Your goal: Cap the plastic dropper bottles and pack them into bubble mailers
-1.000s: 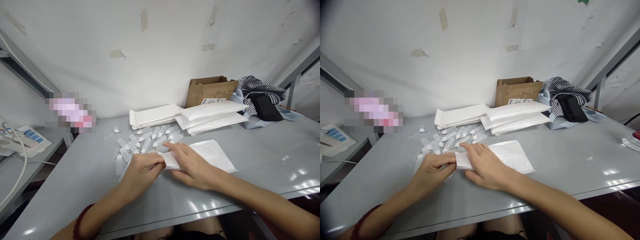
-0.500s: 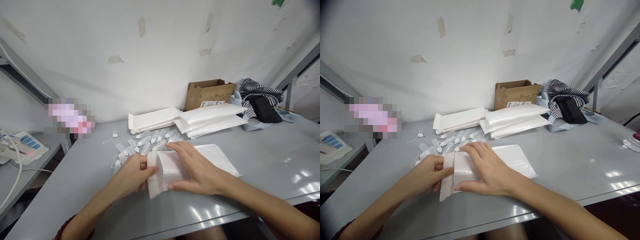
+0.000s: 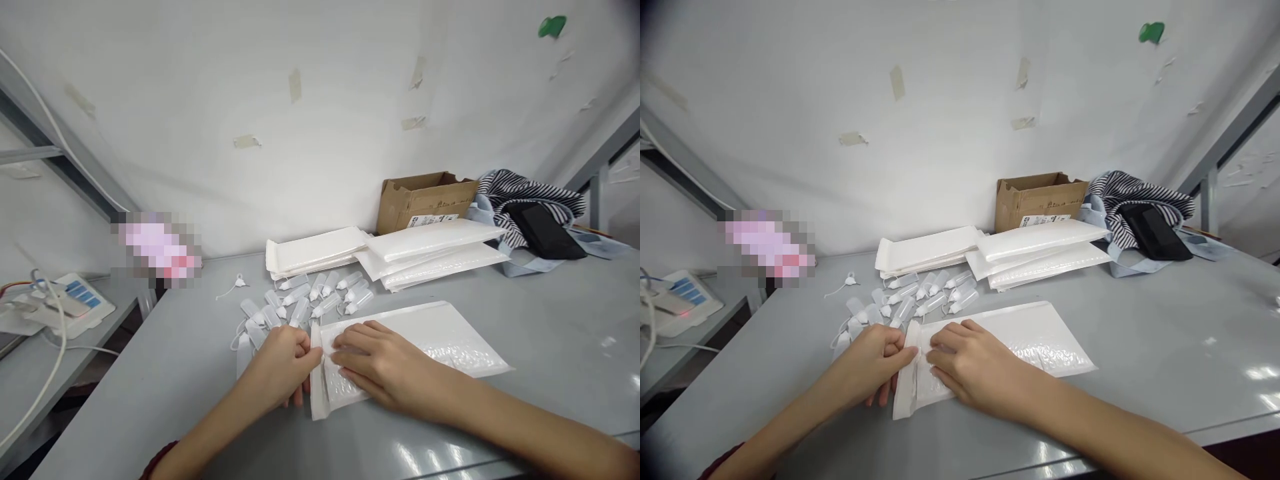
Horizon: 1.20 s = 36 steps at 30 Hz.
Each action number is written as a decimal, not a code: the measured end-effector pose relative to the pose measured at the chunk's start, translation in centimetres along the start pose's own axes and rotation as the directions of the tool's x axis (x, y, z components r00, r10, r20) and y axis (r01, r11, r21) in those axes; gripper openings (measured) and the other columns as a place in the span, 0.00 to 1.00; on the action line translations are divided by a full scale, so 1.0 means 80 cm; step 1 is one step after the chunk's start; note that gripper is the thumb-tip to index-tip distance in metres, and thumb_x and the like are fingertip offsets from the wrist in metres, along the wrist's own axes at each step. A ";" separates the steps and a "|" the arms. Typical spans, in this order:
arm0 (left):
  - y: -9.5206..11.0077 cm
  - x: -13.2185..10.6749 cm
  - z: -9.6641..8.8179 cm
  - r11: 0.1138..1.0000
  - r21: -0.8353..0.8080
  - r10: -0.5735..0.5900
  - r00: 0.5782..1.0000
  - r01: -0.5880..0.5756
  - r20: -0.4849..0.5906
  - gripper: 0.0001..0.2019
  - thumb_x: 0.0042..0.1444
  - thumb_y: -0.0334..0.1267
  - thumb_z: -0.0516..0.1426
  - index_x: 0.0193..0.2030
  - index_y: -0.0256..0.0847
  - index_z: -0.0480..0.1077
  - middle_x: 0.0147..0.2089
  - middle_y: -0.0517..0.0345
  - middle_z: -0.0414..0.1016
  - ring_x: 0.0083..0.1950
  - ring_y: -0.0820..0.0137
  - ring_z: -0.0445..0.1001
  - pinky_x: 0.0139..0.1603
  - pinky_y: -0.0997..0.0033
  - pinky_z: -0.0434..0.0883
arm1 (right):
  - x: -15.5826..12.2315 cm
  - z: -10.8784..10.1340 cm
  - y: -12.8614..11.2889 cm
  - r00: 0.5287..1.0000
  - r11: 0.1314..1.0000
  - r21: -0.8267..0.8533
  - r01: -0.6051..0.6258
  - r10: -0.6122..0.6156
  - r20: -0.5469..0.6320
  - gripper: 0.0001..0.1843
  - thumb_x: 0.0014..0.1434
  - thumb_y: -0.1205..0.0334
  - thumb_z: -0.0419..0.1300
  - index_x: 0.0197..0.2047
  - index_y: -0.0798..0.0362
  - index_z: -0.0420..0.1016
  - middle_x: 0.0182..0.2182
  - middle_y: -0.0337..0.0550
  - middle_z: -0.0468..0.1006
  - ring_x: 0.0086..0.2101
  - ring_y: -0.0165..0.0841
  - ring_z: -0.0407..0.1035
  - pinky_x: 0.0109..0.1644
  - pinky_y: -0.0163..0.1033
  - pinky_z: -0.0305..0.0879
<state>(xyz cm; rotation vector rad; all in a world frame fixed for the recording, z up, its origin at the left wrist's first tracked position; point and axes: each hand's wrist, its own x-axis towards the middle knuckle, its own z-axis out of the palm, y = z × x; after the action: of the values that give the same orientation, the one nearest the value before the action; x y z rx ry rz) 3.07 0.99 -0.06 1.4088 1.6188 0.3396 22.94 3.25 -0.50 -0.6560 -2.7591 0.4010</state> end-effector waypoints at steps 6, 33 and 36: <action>0.001 0.001 0.002 0.982 -0.152 0.123 0.989 -0.109 0.084 0.16 0.55 0.47 0.51 0.24 0.38 0.64 0.20 0.61 0.70 0.17 0.75 0.69 0.19 0.77 0.66 | 0.002 0.002 -0.004 0.999 0.998 -0.059 -0.004 0.001 -0.054 0.09 0.64 0.65 0.52 0.37 0.55 0.74 0.37 0.43 0.74 0.40 0.33 0.67 0.45 0.40 0.64; -0.005 -0.011 0.030 0.473 0.484 0.838 0.546 -0.736 0.011 0.14 0.58 0.29 0.46 0.45 0.45 0.69 0.39 0.49 0.78 0.40 0.61 0.77 0.41 0.61 0.75 | -0.014 -0.032 -0.025 0.892 0.958 -0.239 0.160 -0.244 -0.380 0.17 0.60 0.77 0.43 0.33 0.59 0.71 0.22 0.43 0.70 0.22 0.32 0.60 0.26 0.38 0.59; -0.009 -0.011 0.044 0.540 0.408 0.804 0.595 -0.736 0.010 0.14 0.60 0.33 0.44 0.31 0.46 0.68 0.24 0.53 0.72 0.24 0.65 0.71 0.25 0.66 0.68 | -0.015 -0.032 -0.028 0.862 0.951 -0.271 0.150 -0.260 -0.435 0.16 0.60 0.76 0.44 0.32 0.59 0.71 0.20 0.42 0.69 0.21 0.32 0.58 0.25 0.38 0.57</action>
<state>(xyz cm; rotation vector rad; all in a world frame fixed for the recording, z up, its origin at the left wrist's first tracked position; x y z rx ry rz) 5.24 -1.26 -1.98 2.4525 1.1041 0.7158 23.91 1.26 2.36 -0.4259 -2.3859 -0.1189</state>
